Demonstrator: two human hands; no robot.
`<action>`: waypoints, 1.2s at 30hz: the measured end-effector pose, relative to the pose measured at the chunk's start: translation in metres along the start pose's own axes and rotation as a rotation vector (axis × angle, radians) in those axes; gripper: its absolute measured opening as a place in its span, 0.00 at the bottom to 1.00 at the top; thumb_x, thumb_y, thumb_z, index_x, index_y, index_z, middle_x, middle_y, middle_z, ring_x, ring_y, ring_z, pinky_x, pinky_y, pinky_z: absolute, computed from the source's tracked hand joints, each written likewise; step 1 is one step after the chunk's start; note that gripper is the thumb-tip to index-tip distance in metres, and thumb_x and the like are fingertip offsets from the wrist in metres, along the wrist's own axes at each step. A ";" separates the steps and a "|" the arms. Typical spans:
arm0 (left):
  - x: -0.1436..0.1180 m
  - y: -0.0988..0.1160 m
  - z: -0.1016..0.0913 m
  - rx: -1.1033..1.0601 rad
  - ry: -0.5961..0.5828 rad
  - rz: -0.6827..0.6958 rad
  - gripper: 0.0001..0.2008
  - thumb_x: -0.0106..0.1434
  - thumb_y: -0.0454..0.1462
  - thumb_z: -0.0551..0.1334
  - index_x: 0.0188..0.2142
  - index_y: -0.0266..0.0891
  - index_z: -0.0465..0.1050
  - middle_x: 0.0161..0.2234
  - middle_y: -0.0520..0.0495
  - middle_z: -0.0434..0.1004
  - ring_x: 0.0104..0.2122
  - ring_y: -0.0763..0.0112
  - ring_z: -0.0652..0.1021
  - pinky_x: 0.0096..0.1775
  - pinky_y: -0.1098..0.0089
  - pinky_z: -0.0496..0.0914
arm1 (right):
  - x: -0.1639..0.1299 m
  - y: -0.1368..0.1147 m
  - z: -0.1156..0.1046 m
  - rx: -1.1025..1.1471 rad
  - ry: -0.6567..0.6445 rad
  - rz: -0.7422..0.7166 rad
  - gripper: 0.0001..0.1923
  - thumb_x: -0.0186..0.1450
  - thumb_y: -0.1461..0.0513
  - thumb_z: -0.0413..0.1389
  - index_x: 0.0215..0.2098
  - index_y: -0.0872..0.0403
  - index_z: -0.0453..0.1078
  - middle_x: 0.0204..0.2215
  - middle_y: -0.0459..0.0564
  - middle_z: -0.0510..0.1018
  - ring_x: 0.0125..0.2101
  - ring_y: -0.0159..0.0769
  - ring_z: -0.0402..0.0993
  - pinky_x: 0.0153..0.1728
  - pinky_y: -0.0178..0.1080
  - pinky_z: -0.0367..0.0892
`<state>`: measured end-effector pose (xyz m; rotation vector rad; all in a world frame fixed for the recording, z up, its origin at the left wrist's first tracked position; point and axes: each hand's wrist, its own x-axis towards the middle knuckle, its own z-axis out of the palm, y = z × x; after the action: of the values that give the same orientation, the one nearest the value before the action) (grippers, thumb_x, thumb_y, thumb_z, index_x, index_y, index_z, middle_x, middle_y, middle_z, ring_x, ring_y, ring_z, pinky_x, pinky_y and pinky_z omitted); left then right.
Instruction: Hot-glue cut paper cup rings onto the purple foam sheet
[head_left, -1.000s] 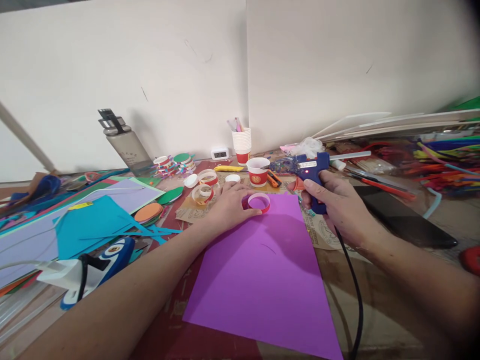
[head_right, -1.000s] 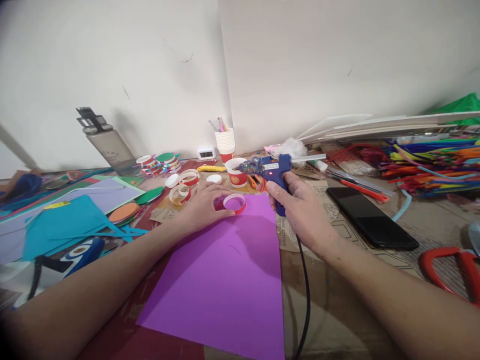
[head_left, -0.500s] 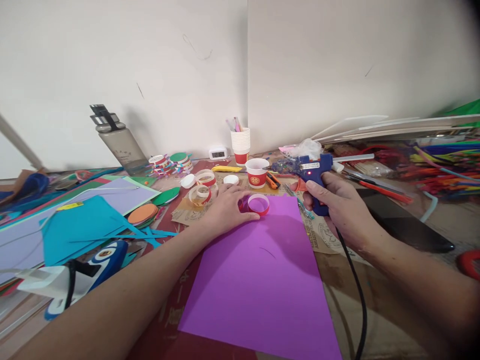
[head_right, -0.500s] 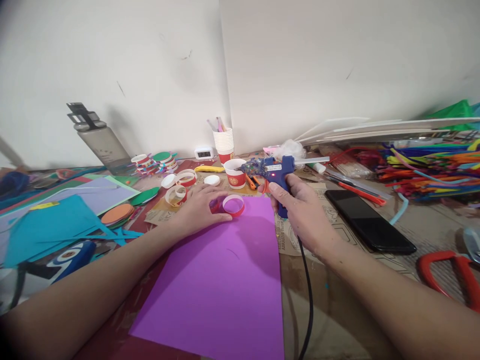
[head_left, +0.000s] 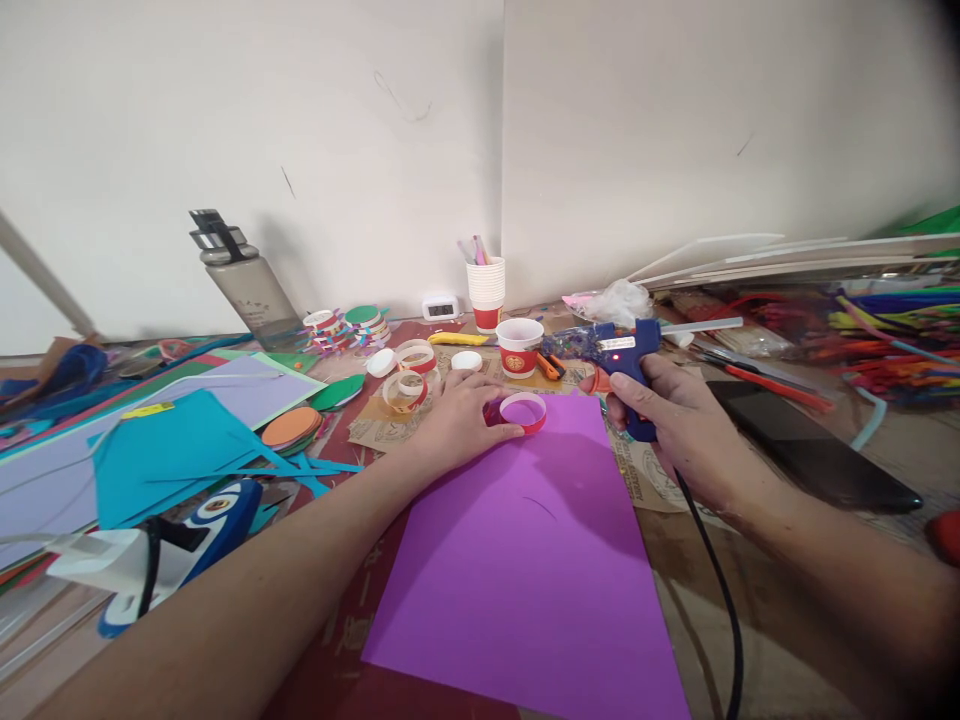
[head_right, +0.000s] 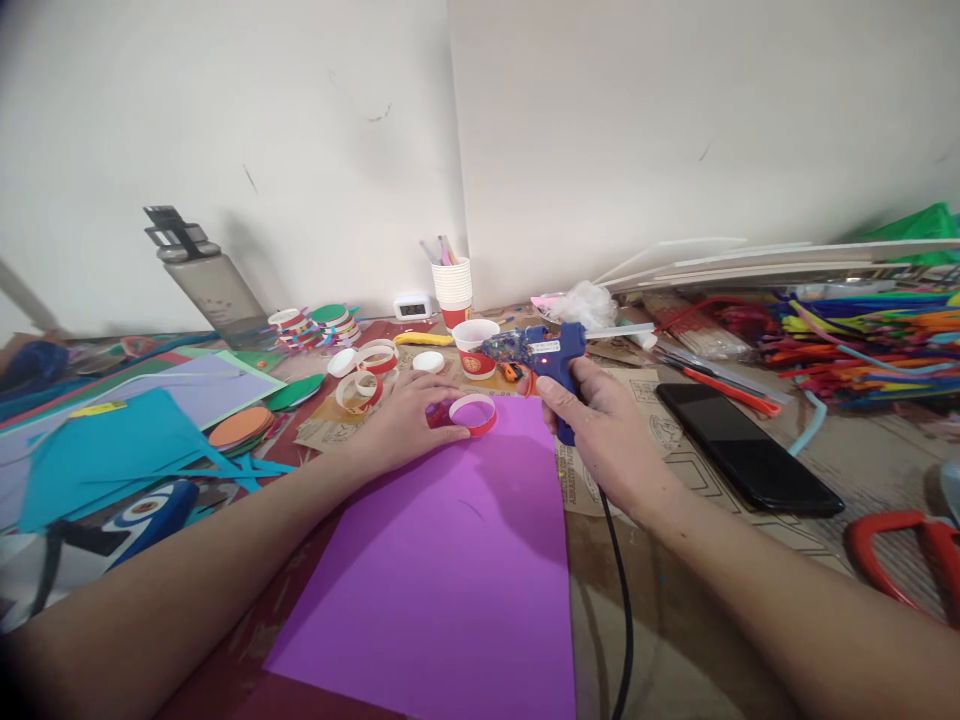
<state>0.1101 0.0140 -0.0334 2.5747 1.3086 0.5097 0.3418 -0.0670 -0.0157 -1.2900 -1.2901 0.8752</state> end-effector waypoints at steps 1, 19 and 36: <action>0.000 0.000 0.000 -0.003 -0.001 0.001 0.27 0.56 0.55 0.64 0.51 0.46 0.76 0.54 0.47 0.74 0.59 0.49 0.63 0.60 0.48 0.58 | 0.000 0.000 0.000 -0.022 0.000 -0.009 0.17 0.64 0.48 0.56 0.28 0.50 0.60 0.21 0.41 0.68 0.23 0.30 0.62 0.27 0.35 0.58; -0.003 -0.016 -0.009 -0.025 -0.006 -0.013 0.38 0.56 0.58 0.63 0.61 0.45 0.64 0.61 0.42 0.67 0.62 0.48 0.63 0.63 0.46 0.53 | 0.001 -0.001 0.006 -0.125 -0.026 -0.045 0.14 0.63 0.49 0.56 0.32 0.50 0.66 0.23 0.42 0.68 0.23 0.32 0.61 0.26 0.36 0.58; -0.033 -0.021 -0.023 0.098 -0.017 -0.139 0.52 0.46 0.63 0.65 0.64 0.41 0.58 0.57 0.38 0.70 0.58 0.44 0.69 0.54 0.50 0.67 | 0.000 0.004 0.009 -0.152 -0.047 -0.114 0.11 0.63 0.52 0.55 0.30 0.49 0.65 0.22 0.42 0.67 0.24 0.35 0.62 0.25 0.38 0.57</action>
<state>0.0674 -0.0005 -0.0259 2.5344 1.5287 0.4067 0.3335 -0.0652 -0.0213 -1.3061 -1.4762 0.7426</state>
